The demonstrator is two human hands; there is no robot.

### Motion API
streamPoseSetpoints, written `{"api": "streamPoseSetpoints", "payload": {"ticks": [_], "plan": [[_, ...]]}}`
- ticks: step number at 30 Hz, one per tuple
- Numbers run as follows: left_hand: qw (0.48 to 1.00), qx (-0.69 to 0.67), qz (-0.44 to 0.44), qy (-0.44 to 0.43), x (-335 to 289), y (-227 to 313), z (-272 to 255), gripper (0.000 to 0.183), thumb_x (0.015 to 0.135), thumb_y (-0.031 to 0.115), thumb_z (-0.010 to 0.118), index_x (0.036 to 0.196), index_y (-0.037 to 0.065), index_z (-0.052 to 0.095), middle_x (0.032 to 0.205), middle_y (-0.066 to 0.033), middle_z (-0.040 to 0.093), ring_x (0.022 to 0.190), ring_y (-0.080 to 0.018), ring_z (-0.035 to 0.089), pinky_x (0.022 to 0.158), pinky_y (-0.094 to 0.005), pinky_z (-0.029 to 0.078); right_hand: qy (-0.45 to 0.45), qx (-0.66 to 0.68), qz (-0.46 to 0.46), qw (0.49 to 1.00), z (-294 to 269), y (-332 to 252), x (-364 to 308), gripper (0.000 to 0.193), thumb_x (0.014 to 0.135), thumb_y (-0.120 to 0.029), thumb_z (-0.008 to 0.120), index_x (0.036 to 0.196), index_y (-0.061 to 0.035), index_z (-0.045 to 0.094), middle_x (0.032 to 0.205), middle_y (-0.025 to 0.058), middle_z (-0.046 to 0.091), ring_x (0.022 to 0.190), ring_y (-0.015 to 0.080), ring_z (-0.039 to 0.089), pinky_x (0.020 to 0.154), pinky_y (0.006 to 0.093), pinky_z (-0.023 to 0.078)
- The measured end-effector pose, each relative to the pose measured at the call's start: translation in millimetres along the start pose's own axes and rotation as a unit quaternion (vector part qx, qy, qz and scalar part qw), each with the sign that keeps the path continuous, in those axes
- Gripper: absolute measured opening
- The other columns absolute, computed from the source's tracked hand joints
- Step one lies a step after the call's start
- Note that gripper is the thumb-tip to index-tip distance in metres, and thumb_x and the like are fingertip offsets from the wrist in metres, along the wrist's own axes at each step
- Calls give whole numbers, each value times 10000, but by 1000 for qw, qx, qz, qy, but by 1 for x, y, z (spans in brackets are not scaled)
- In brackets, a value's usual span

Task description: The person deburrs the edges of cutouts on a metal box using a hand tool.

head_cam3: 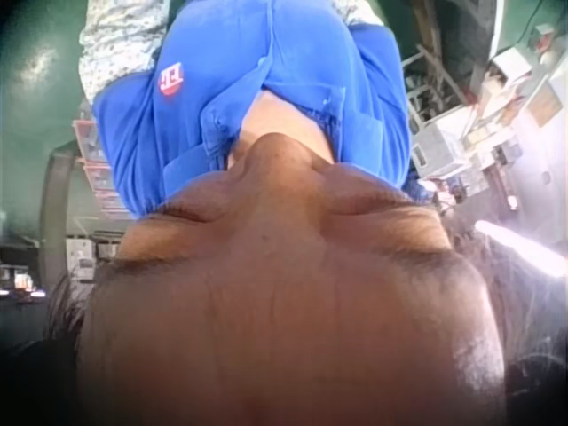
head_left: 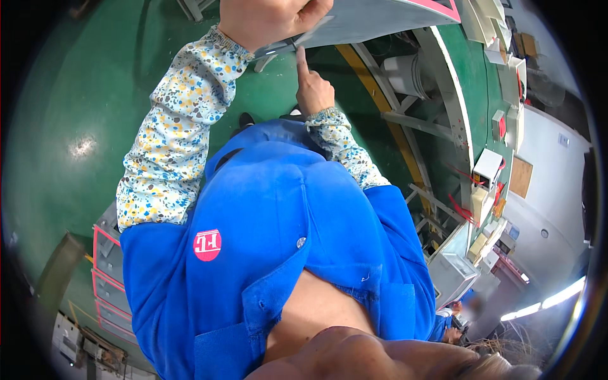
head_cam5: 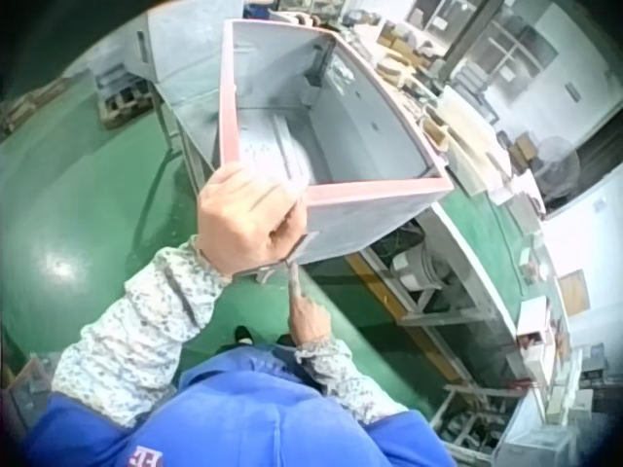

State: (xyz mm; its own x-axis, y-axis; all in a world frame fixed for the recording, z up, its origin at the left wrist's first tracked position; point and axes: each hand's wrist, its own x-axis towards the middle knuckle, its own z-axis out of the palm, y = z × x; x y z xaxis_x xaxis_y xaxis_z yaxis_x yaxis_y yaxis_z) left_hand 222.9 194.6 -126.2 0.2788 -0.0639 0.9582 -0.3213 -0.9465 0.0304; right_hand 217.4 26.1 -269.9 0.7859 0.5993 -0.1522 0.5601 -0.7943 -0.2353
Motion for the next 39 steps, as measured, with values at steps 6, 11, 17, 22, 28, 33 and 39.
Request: {"api": "streamPoseSetpoints", "payload": {"ticks": [6, 11, 17, 22, 28, 33, 39], "plan": [[998, 1, 27, 58, 4, 1, 5, 47, 692, 77, 597, 735, 58, 597, 624, -44, 553, 560, -187, 545, 564, -297, 423, 20, -19, 11, 1000, 7, 0, 5, 692, 783, -74, 460, 1401, -127, 153, 732, 183, 605, 578, 345, 610, 527, 439, 500], [998, 33, 18, -58, 12, 7, -2, 35, 693, 79, 599, 720, 57, 595, 600, -41, 536, 539, -194, 532, 553, -307, 423, 33, 7, 41, 999, 18, 6, 2, 671, 774, -67, 461, 1383, -70, 179, 710, 172, 609, 576, 337, 613, 515, 444, 492], [999, 27, 10, -41, 6, -1, -7, 23, 693, 72, 603, 707, 61, 590, 580, -41, 517, 531, -200, 526, 544, -313, 420, 39, 5, 34, 999, 18, -5, 0, 705, 752, -64, 486, 1384, -70, 176, 702, 169, 611, 586, 334, 615, 513, 442, 488], [999, 19, 19, -33, 5, 1, -1, 28, 695, 73, 609, 714, 60, 594, 578, -42, 513, 531, -211, 522, 548, -317, 422, 29, 19, 44, 998, 9, -4, 6, 686, 756, -56, 479, 1377, -72, 189, 718, 174, 615, 616, 346, 615, 544, 450, 489], [999, 18, 6, -37, 2, 4, 1, 30, 707, 80, 610, 699, 61, 588, 575, -49, 513, 536, -225, 525, 557, -325, 424, 11, 55, 80, 995, 11, -3, -2, 652, 732, -55, 464, 1348, -92, 256, 681, 199, 598, 615, 372, 593, 552, 473, 465], [999, 21, 14, -24, 7, -1, -5, 28, 703, 68, 608, 724, 50, 604, 588, -59, 525, 541, -225, 531, 554, -317, 425, 56, 74, 55, 994, 21, -6, 1, 667, 722, -52, 472, 1350, -130, 262, 689, 190, 603, 618, 373, 594, 563, 482, 467], [999, 19, 28, 6, 3, 0, 7, 54, 696, 51, 608, 748, 43, 618, 592, -60, 524, 537, -221, 528, 550, -313, 424, 53, 74, 4, 996, 22, 25, -35, 686, 720, -29, 476, 1355, -203, 285, 744, 169, 603, 594, 353, 593, 521, 459, 465]]}}
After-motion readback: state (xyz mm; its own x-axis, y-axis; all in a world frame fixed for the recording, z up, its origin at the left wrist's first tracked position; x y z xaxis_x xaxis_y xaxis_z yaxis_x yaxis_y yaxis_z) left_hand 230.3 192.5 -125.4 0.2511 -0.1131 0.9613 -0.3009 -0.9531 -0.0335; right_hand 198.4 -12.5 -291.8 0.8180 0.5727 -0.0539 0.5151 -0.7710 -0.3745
